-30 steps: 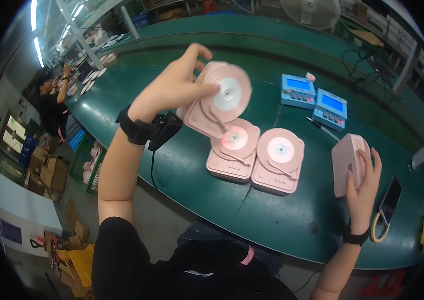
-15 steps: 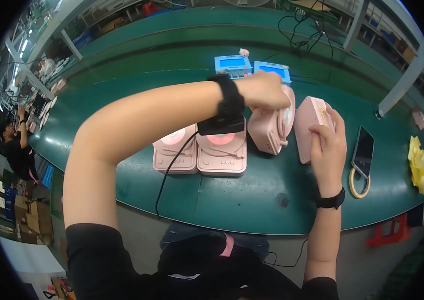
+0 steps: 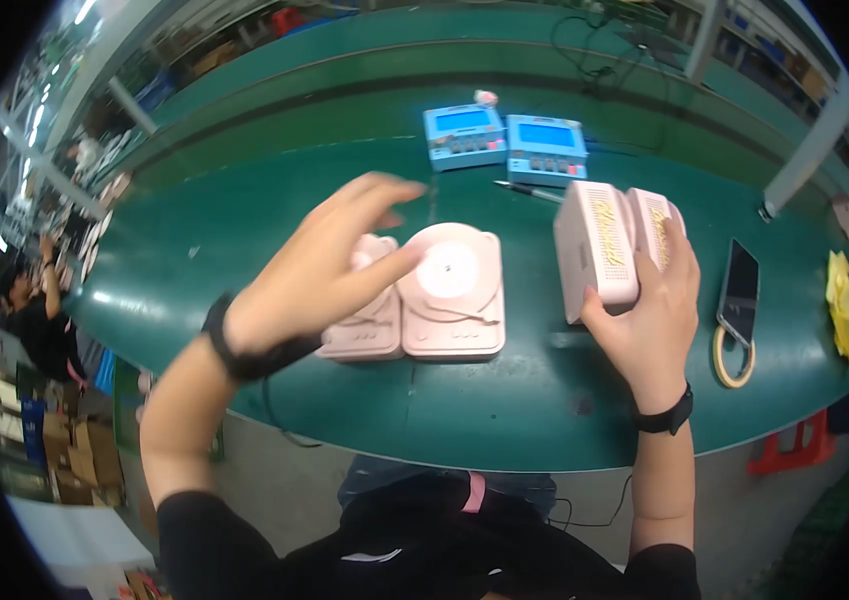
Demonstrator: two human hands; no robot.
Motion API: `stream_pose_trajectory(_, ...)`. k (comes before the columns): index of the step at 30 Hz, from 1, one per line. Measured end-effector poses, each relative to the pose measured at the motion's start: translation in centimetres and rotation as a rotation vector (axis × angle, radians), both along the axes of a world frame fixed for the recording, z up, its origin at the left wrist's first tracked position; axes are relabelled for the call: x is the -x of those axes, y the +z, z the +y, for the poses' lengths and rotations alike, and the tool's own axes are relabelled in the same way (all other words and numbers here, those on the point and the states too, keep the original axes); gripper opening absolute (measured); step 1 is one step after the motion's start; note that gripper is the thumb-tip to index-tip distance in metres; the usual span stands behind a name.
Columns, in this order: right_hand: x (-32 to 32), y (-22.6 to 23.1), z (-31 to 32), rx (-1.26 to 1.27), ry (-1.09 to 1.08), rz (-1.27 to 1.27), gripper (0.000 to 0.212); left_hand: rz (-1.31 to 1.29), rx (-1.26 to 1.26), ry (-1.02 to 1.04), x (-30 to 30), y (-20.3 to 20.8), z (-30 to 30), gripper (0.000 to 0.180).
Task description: The person gathers pink record player speakers on the table, turns them over, and presses their buttons. They then pick up and set aside the speakers one by one.
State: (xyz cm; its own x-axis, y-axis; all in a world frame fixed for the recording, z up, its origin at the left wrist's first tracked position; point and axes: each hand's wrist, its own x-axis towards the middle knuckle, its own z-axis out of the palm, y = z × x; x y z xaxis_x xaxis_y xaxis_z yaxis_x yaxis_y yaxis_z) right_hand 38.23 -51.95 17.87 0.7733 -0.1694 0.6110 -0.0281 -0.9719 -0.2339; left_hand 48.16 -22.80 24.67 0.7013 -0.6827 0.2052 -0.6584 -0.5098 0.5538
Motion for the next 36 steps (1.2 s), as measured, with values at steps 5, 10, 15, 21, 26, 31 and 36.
stream_pose_trajectory(5, -0.1, -0.2, 0.0, -0.014, -0.072, 0.016, 0.068, -0.119, -0.209, 0.204, 5.7, -2.8, 5.6, 0.054)
stream_pose_trajectory(10, -0.3, -0.6, -1.1, -0.011, -0.058, 0.027, 0.069, -0.09, -0.202, 0.234, 8.0, -5.3, 7.3, 0.064)
stream_pose_trajectory(15, -0.9, -0.6, -5.5, 0.053, -0.032, 0.029, 0.072, -0.041, -0.246, 0.245, 8.1, -5.8, 8.4, 0.074)
stream_pose_trajectory(21, -6.9, -1.2, -14.9, 0.105, -0.169, 0.073, 0.082, 0.003, -0.273, 0.231, 7.6, -5.7, 8.7, 0.076)
stream_pose_trajectory(26, -15.1, -0.8, -22.2, 0.092, -0.555, 0.203, 0.085, 0.046, -0.243, 0.273, 7.4, -5.8, 8.2, 0.074)
stream_pose_trajectory(31, -23.9, -2.7, -30.2, -0.081, -0.78, 0.134, 0.087, 0.041, -0.209, 0.297, 6.7, -6.4, 8.4, 0.07)
stream_pose_trajectory(36, -31.3, -8.2, -36.8, 0.211, -0.99, 0.238, 0.115, 0.131, -0.21, 0.314, 5.9, -6.4, 9.0, 0.071)
